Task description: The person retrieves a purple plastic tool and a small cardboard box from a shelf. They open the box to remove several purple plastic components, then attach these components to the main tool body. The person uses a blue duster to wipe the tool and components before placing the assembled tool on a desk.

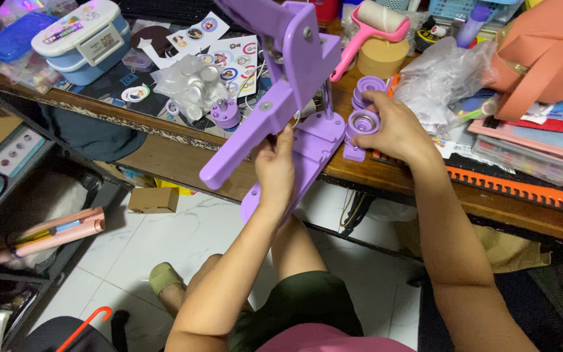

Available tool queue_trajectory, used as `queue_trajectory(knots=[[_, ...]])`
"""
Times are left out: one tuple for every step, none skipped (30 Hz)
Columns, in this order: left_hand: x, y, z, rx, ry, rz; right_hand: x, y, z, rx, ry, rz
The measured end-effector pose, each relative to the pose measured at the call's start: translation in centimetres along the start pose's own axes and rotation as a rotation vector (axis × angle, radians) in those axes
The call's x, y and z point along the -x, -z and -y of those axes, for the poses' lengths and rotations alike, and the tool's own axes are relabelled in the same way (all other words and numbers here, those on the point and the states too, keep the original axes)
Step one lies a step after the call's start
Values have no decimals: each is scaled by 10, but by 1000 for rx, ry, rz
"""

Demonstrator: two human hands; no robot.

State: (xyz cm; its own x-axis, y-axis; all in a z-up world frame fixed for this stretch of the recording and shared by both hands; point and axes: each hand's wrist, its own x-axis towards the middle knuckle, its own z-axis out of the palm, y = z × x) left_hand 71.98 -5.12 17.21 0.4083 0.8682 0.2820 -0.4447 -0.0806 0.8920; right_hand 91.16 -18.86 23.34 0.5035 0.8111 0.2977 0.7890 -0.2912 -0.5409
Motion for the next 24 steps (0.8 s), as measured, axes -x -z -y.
queue_trajectory(knots=[[-2,-2,1,-19,-48,2,0,1,-2,1,27,4],[-5,-5,3,-37,-96,6,0,3,-4,3,53,7],[-7,-8,4,-69,-102,-7,1,5,-5,5,79,10],[-10,-11,6,-101,-109,-18,1,7,-6,-26,51,27],[-12,-14,8,-133,-115,-30,3,9,-7,-57,24,44],[-14,-17,11,-141,-125,-31,4,10,-7,-87,-4,63],[-15,-21,14,-148,-134,-32,6,10,-7,-96,3,53],[-17,-25,17,-155,-145,-31,7,10,-7,-105,10,41],[-19,-29,20,-164,-155,-38,8,10,-6,-114,17,29],[-20,-34,23,-174,-164,-44,8,8,-6,-152,-20,34],[-21,-38,26,-183,-173,-50,8,7,-5,-190,-58,40],[-23,-42,29,-194,-160,-38,8,5,-5,-228,-95,46],[-26,-46,32,-204,-148,-26,7,2,-5,-202,-42,16],[-29,-49,34,-216,-135,-16,7,-1,-4,-176,12,-11],[-32,-53,37,-230,-137,3,8,-3,-3,-150,67,-37],[-37,-57,40,-244,-140,23,7,-4,-3,-159,63,-38],[-41,-59,42,-258,-144,42,8,-6,-2,-168,58,-40],[-46,-62,45,-234,-157,56,10,-7,-2,-178,53,-43],[-49,-64,48,-211,-170,69,12,-8,-3,-188,36,-45],[-52,-65,51,-187,-182,83,15,-8,-4,-197,19,-46],[-55,-66,53,-147,-182,114,17,-9,-5,-207,3,-47],[-57,-64,55,-108,-181,143,20,-10,-6,-234,9,-43],[-59,-62,56,-68,-179,172,22,-10,-8,-262,15,-39],[-64,-60,55,-187,-253,222,23,-7,-10,-286,21,-38]])
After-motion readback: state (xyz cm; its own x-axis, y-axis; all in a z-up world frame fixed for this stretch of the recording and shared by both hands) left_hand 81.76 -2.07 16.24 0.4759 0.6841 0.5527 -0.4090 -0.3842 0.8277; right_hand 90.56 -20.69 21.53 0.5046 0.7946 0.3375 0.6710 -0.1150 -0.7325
